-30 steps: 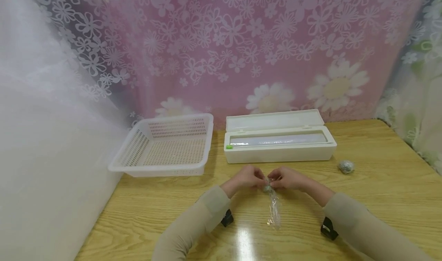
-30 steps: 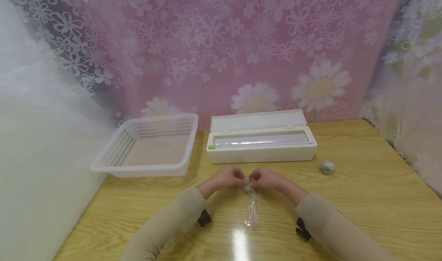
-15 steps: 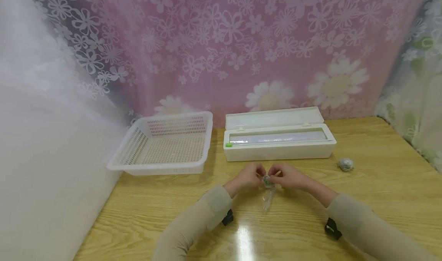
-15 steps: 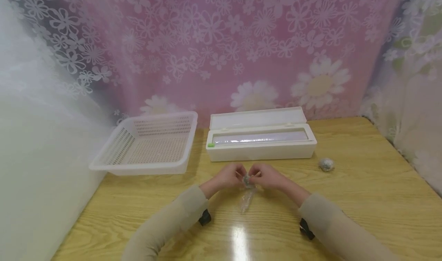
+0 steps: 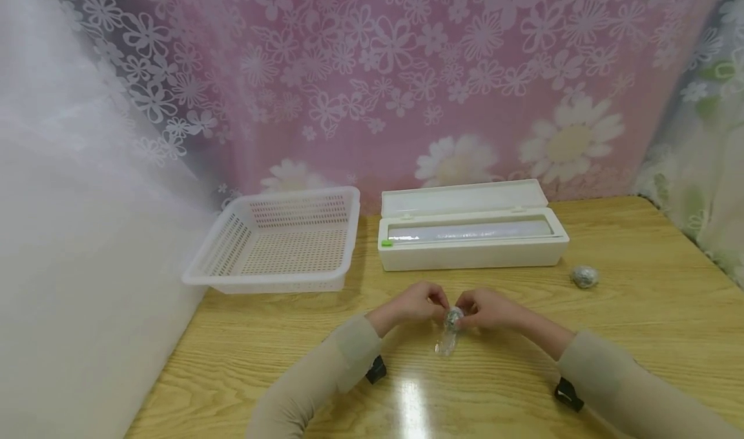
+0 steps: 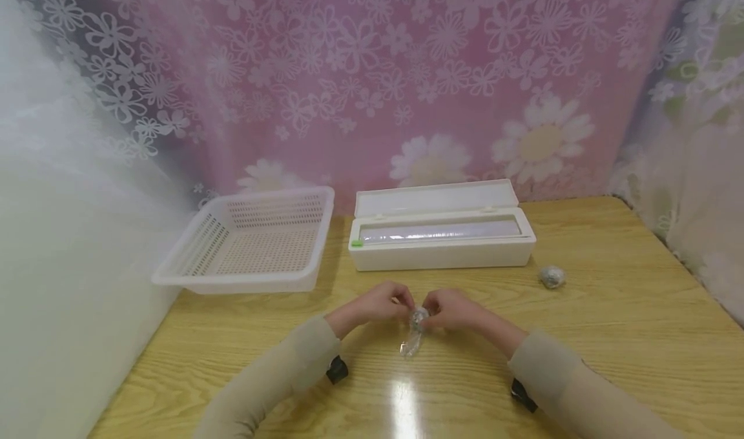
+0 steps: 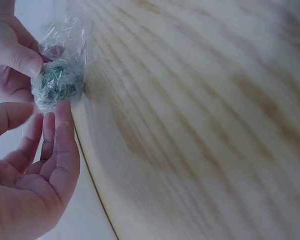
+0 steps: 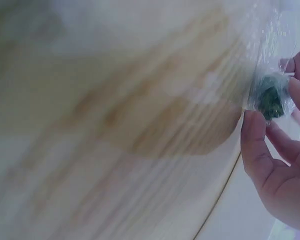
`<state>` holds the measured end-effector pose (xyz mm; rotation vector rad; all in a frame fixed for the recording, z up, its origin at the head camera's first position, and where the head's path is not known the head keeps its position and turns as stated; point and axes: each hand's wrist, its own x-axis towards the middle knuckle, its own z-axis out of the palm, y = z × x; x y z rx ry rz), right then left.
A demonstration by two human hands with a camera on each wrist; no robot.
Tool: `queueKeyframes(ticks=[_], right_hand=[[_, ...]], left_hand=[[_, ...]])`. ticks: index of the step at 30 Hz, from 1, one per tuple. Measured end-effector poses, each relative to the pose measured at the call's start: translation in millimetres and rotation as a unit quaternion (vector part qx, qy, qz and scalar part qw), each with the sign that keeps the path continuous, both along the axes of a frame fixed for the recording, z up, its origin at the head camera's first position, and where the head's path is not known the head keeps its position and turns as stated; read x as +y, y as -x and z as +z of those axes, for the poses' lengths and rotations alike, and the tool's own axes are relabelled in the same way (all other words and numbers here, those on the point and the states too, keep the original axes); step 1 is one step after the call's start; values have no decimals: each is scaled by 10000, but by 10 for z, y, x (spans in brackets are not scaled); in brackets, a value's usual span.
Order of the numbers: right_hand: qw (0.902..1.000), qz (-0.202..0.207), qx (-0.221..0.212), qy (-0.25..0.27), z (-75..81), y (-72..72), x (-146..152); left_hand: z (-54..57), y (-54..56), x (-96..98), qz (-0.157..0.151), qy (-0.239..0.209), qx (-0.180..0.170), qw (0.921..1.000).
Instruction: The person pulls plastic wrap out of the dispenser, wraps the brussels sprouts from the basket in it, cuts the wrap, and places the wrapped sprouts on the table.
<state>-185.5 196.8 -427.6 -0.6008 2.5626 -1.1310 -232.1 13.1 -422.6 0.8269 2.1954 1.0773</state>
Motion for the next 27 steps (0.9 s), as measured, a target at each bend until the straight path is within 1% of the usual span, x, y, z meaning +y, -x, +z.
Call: queueKeyframes(ticks=[3,6,9,11,15,17,19,22,25,27], right_hand=[[9998,-22,188,-83,-15,-27,-35],[9994,-9,334,-118,-16,-57,-71],[9994,11,324,-104,5,-80,-84],[9996,4,278,-31,29,-90,-81],[9999,-12,108,59,54,-101,-65],[9999,101,27,26,42,-106,-60],[9996,278,-62,-2,22,-112,-64],[9978,510,-408,124,4,-126,-81],[9945,537,-816,381,17,-137,-99],[9923,516,-1003,522,25,-140,-105]], left_hand=[[3,-2,-7,39,149,-6,9999],[8,-1,-6,-9,372,53,9993],[18,0,-4,-153,523,98,9985],[26,0,-7,-309,630,228,9973],[39,-24,-32,-523,852,305,9945],[37,-41,-48,-557,942,343,9934],[30,-58,-64,-581,931,365,9933],[20,-78,-83,-708,852,426,9929],[14,-92,-97,-987,791,453,9909],[17,-101,-107,-1167,782,451,9891]])
